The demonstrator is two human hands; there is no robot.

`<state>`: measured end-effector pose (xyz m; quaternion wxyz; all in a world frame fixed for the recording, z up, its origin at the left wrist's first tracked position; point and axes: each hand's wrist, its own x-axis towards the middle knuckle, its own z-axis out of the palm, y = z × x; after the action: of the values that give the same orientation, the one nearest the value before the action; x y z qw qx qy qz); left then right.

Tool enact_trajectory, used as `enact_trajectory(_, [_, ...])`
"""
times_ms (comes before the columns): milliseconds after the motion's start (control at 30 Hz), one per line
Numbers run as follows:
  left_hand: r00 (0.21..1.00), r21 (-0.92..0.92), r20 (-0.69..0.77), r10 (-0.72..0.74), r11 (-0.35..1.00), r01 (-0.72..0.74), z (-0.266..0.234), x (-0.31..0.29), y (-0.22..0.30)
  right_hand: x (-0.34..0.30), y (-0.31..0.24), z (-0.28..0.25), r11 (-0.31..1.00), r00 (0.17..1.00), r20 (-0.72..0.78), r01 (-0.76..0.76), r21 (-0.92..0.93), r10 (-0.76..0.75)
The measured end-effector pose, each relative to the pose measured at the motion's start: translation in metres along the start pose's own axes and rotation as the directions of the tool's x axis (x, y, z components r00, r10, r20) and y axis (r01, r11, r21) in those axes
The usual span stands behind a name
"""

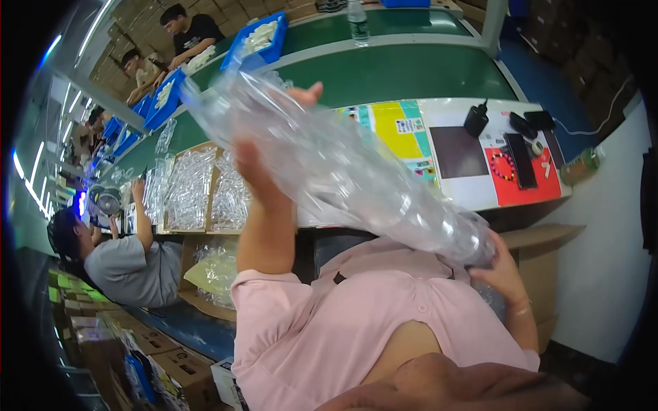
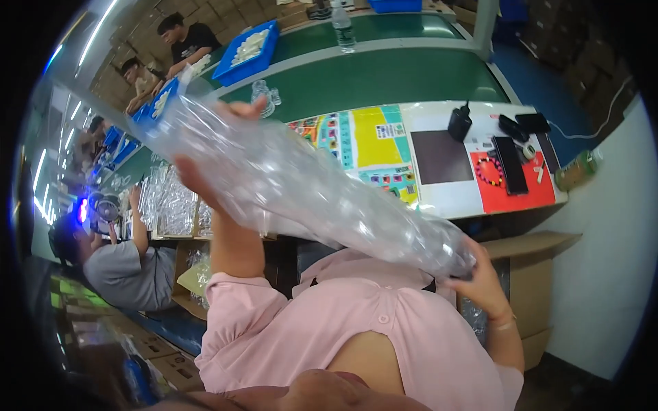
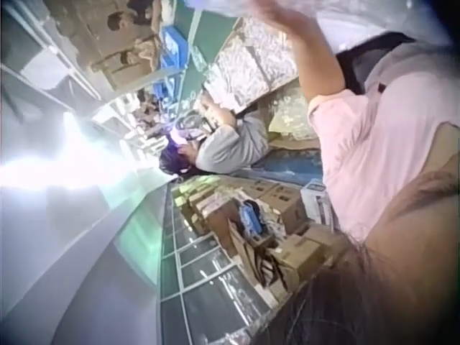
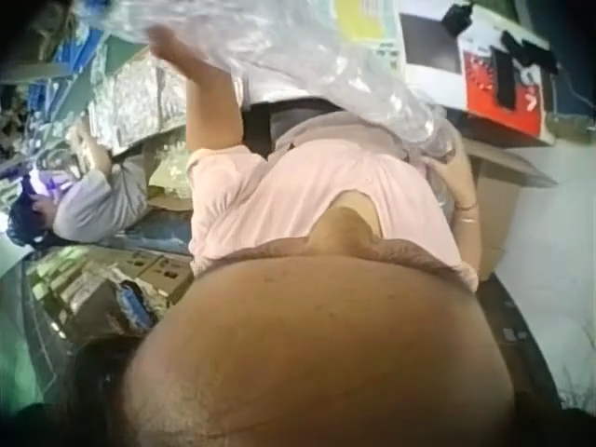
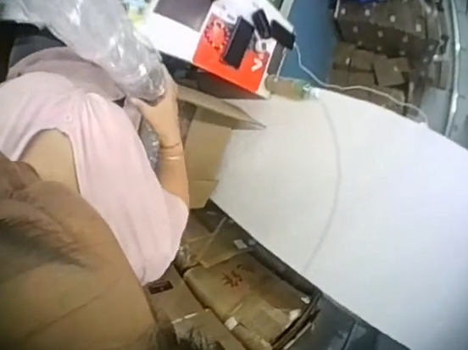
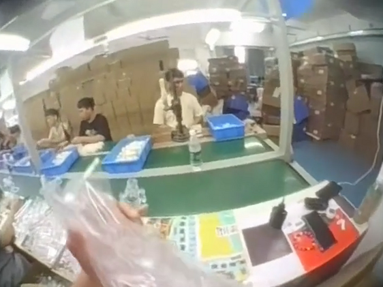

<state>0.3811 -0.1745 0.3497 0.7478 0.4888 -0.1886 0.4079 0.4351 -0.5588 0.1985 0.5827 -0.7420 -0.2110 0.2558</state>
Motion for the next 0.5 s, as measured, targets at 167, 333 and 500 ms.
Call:
enact_trajectory(167, [0.982, 0.354, -0.058, 0.18, 0.923, -0.149, 0.001, 0.073, 0.083, 0.144, -0.04, 0.088, 0.944, 0.96, 0.209, 0.233, -0.233, -0.185])
enact_trajectory(333, [0.904, 0.696, 0.15, 0.401, 0.606, -0.384, -0.012, 0.111, 0.089, 0.233, -0.079, 0.189, 0.74, 0.835, 0.362, 0.541, -0.4, -0.415])
enact_trajectory(500, [0.931, 0.842, 0.088, 0.355, 0.473, -0.259, -0.045, 0.126, 0.055, 0.297, -0.057, 0.22, 0.616, 0.687, 0.458, 0.719, -0.321, -0.564])
